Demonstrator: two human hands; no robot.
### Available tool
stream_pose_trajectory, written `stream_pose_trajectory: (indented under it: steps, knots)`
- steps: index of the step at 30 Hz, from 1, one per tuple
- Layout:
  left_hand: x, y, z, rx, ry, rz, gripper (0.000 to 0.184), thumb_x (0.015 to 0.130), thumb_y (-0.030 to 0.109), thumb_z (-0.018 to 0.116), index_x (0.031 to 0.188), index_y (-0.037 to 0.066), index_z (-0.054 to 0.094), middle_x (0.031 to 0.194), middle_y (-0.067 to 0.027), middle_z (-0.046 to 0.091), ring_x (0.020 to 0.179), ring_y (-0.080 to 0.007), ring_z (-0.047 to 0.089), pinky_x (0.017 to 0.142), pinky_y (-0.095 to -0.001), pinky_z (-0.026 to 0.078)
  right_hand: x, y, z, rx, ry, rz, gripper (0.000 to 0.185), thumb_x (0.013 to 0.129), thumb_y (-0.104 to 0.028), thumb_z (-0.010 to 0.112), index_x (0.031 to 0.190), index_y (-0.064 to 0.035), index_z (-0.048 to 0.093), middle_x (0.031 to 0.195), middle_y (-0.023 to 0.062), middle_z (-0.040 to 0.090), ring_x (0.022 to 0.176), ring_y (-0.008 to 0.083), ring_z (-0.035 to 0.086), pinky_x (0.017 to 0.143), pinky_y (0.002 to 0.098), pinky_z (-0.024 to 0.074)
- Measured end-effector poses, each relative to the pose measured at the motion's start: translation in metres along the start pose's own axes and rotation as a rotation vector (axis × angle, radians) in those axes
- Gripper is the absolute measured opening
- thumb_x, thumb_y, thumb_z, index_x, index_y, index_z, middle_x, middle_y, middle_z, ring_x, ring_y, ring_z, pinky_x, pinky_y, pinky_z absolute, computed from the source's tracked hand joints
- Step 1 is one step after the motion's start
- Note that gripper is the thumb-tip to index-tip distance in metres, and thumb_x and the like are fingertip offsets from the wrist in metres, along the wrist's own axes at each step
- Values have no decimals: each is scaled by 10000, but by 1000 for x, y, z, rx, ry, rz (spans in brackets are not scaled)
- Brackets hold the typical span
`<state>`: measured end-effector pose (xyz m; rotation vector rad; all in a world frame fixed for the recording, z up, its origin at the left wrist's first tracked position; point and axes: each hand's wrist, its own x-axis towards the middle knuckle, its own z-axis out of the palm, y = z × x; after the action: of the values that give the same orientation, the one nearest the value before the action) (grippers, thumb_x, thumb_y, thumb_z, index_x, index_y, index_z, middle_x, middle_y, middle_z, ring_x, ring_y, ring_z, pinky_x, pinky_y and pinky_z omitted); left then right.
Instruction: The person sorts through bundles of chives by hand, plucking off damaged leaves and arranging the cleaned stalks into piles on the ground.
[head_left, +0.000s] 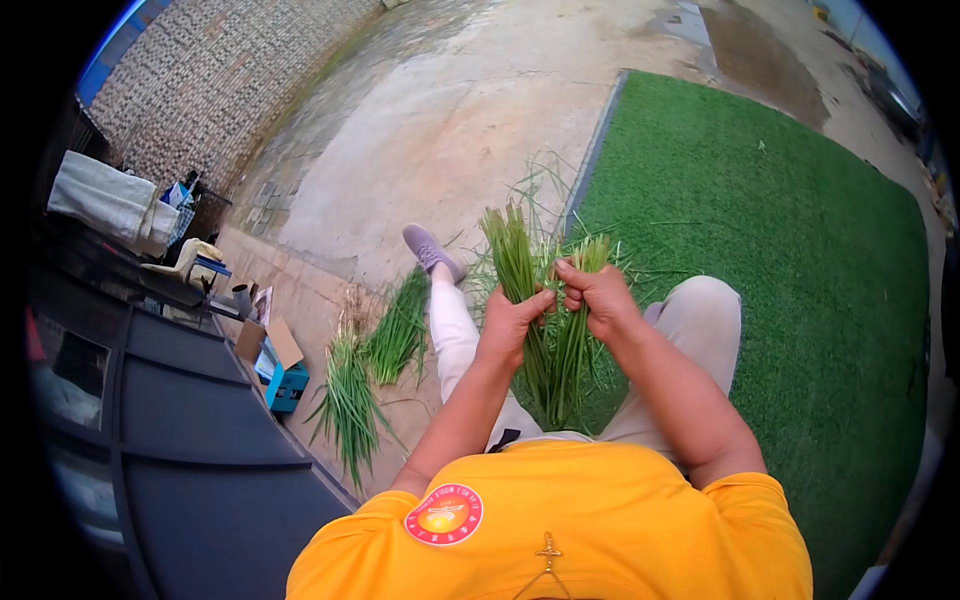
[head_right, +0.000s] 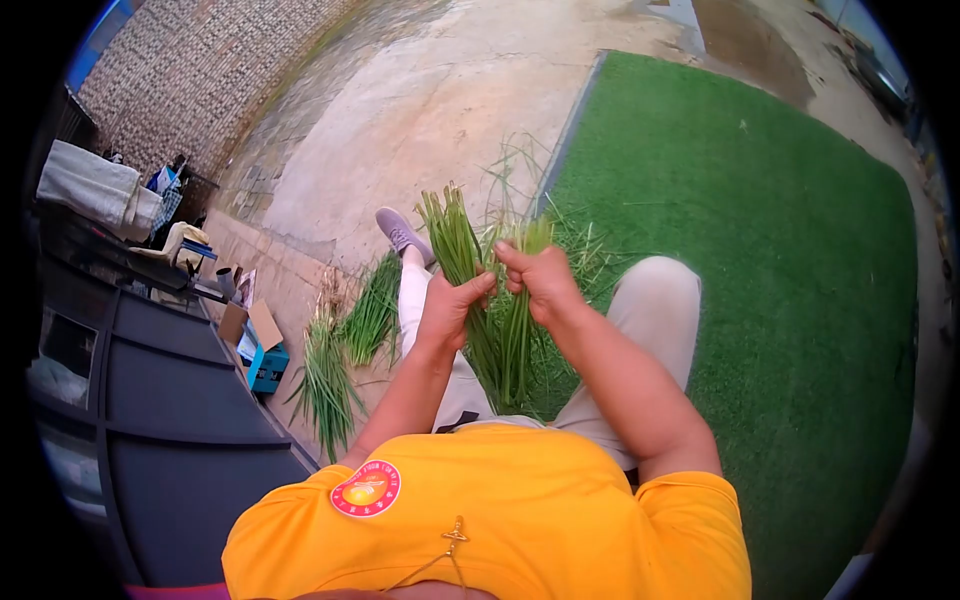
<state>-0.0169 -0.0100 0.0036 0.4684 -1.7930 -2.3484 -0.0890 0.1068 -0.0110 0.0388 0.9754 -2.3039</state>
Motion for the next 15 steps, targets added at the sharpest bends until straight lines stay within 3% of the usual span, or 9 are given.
stream_pose_trajectory:
  steps: [6, 11, 15]
  knots:
    - [3, 4, -13, -37, 3, -43, 204, 708, 50, 667, 854, 42, 524, 693, -23, 561, 597, -104, 533, 515, -211, 392, 4, -5, 2, -55, 46, 11, 108, 787, -102, 616, 786, -11, 558, 567, -18, 469, 437, 60, 363, 398, 210, 289]
    - [2, 7, -18, -16, -47, -71, 189, 706, 38, 660, 840, 36, 528, 666, -26, 554, 579, -106, 527, 512, -212, 391, 1, -6, 6, -265, -49, -28, 151, 761, -105, 647, 821, -13, 543, 638, 11, 517, 445, 61, 370, 408, 207, 292]
    - [-2, 10, -20, 38, -99, -79, 166, 714, 50, 641, 836, 17, 532, 666, -38, 545, 564, -112, 509, 521, -210, 400, 5, -3, 3, -175, -14, -25, 168, 748, -93, 658, 843, -17, 542, 631, 8, 514, 449, 62, 382, 408, 206, 299]
